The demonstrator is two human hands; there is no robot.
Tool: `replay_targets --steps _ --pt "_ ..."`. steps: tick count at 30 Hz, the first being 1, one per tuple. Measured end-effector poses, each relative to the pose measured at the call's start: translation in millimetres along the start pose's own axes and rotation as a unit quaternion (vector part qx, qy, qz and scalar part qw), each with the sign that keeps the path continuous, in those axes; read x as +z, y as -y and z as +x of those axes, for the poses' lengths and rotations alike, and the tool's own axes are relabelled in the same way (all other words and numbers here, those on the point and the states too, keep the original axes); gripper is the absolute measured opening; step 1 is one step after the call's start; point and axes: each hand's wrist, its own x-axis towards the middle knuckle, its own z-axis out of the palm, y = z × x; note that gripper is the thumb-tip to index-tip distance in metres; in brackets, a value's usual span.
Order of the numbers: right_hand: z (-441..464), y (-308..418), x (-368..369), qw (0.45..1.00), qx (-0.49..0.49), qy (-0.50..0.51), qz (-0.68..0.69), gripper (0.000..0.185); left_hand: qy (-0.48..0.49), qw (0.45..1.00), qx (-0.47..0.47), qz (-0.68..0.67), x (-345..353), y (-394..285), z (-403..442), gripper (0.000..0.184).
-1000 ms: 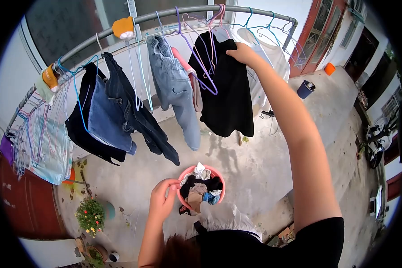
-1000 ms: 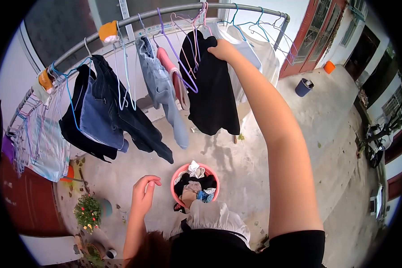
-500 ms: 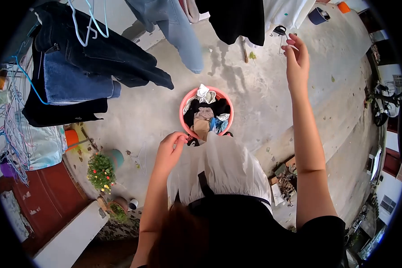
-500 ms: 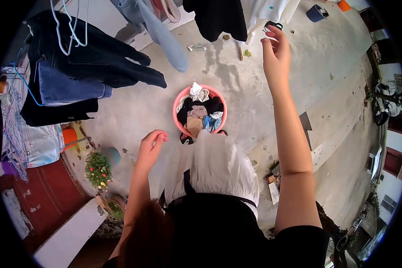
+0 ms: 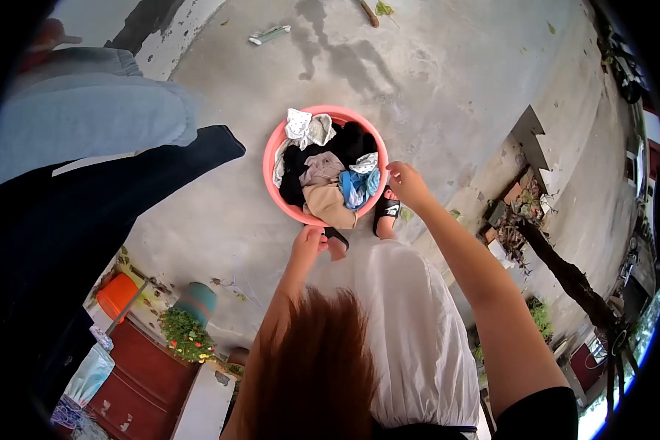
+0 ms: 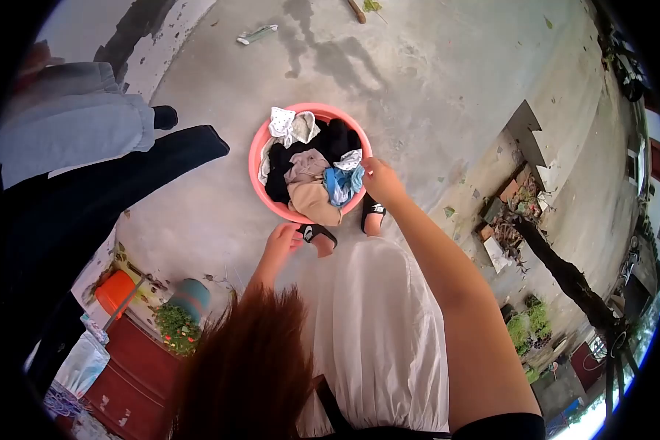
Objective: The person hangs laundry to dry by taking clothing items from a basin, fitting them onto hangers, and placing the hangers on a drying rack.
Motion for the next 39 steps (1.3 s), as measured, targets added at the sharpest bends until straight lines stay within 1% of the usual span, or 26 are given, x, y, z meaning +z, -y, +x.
replay_targets --steps 2,3,5,7,9,11,13,14,16,18,19,20,21,22,23,24,25,27,28,29,31,33,34,36,37,39 --pt "26.7 -33.9 39.3 0.998 0.047 0.047 -0.003 0.031 -0.012 0.996 -0.065 -0.052 -0.3 26.2 52.4 0.041" --pt "37.8 -50.2 60.6 0.995 0.069 0.073 -0.004 0.032 -0.02 0.992 -0.099 -0.079 0.3 40.9 75.0 0.042" --pt "57.7 -80.0 101.8 0.995 0.017 0.056 -0.078 0.036 -0.064 0.986 -0.124 -0.094 3.4 70.6 115.0 0.046" --pt "70.4 -103.3 140.2 0.985 0.014 0.107 -0.135 0.046 -0.144 0.986 -0.079 -0.007 6.8 103.3 148.9 0.051" --pt "65.4 -92.9 167.1 0.971 0.055 0.166 -0.163 0.057 -0.229 0.966 -0.011 0.122 3.5 127.1 179.4 0.056" --pt "51.0 -98.4 201.7 0.955 0.014 0.202 -0.217 0.08 -0.286 0.932 0.078 0.211 -10.3 145.9 205.4 0.062" --pt "36.3 -100.9 232.5 0.918 -0.045 0.226 -0.322 0.088 -0.304 0.904 0.177 0.243 -26.9 151.4 226.8 0.075" --pt "31.7 -102.5 245.2 0.912 -0.04 0.242 -0.33 0.089 -0.313 0.885 0.226 0.259 -37.0 152.2 235.9 0.082" --pt "26.9 -108.0 267.1 0.897 -0.029 0.272 -0.346 0.092 -0.289 0.875 0.257 0.29 -51.1 148.3 248.5 0.085" --pt "29.4 -124.7 288.1 0.877 -0.024 0.252 -0.409 0.086 -0.268 0.867 0.275 0.317 -60.7 145.1 259.1 0.091" --pt "32.2 -130.0 294.2 0.865 -0.021 0.24 -0.44 0.084 -0.241 0.892 0.232 0.304 -65.0 142.5 265.3 0.092" --pt "35.8 -135.6 297.1 0.864 -0.053 0.212 -0.454 0.058 -0.214 0.914 0.188 0.29 -68.8 139.3 270.0 0.093" --pt "43.7 -146.0 298.2 0.863 -0.064 0.218 -0.452 0.049 -0.184 0.933 0.144 0.274 -69.6 138.8 273.1 0.093" --pt "53.5 -157.9 298.6 0.862 -0.074 0.222 -0.45 0.041 -0.205 0.922 0.124 0.304 -67.8 142.0 275.3 0.071" --pt "58.6 -168.4 297.3 0.861 -0.083 0.225 -0.448 0.032 -0.209 0.92 0.149 0.296 -69.1 152.8 280.7 0.059" --pt "61.7 -158.5 284.1 0.885 -0.084 0.188 -0.417 0.022 -0.213 0.917 0.174 0.288 -72.7 172.8 290.0 0.048" --pt "69.0 -151.5 273.2 0.907 -0.059 0.174 -0.378 0.027 -0.218 0.913 0.199 0.28 -72.7 176.3 289.0 0.039" --pt "81.5 -128.9 244.4 0.921 -0.02 0.148 -0.361 0.032 -0.239 0.944 0.152 0.171 -68.1 171.6 273.1 0.027" --pt "86.1 -122.1 231.9 0.931 -0.011 0.125 -0.344 0.034 -0.248 0.953 0.128 0.116 -65.0 162.8 257.7 0.026" --pt "91.3 -118.9 220.6 0.94 -0.003 0.101 -0.326 0.036 -0.231 0.969 0.09 0.003 -62.2 153.2 241.2 0.027" --pt "101.2 -123.0 204.3 0.947 0.003 0.104 -0.302 0.041 -0.186 0.958 0.01 -0.218 -56.3 133.4 201.4 0.03" --pt "101.9 -126.5 196.2 0.941 -0.001 0.115 -0.319 0.044 -0.116 0.933 0.1 -0.326 -50.5 119.8 161.0 0.03" --pt "97.7 -119.4 192.4 0.951 -0.004 0.079 -0.298 0.046 -0.079 0.912 0.143 -0.377 -46.9 115.6 142.1 0.03" --pt "83.3 -94.6 186.7 0.967 -0.009 0.007 -0.254 0.051 -0.064 0.898 0.129 -0.415 -41.8 108.2 108.6 0.031" --pt "76.8 -76.9 179.9 0.977 0.028 0.033 -0.208 0.053 -0.057 0.891 0.123 -0.434 -39.5 103.2 94.2 0.031" --pt "63.8 -33.8 168.6 0.972 0.132 0.162 -0.11 0.062 -0.018 0.902 0.122 -0.414 -27.2 83.8 66.7 0.029"
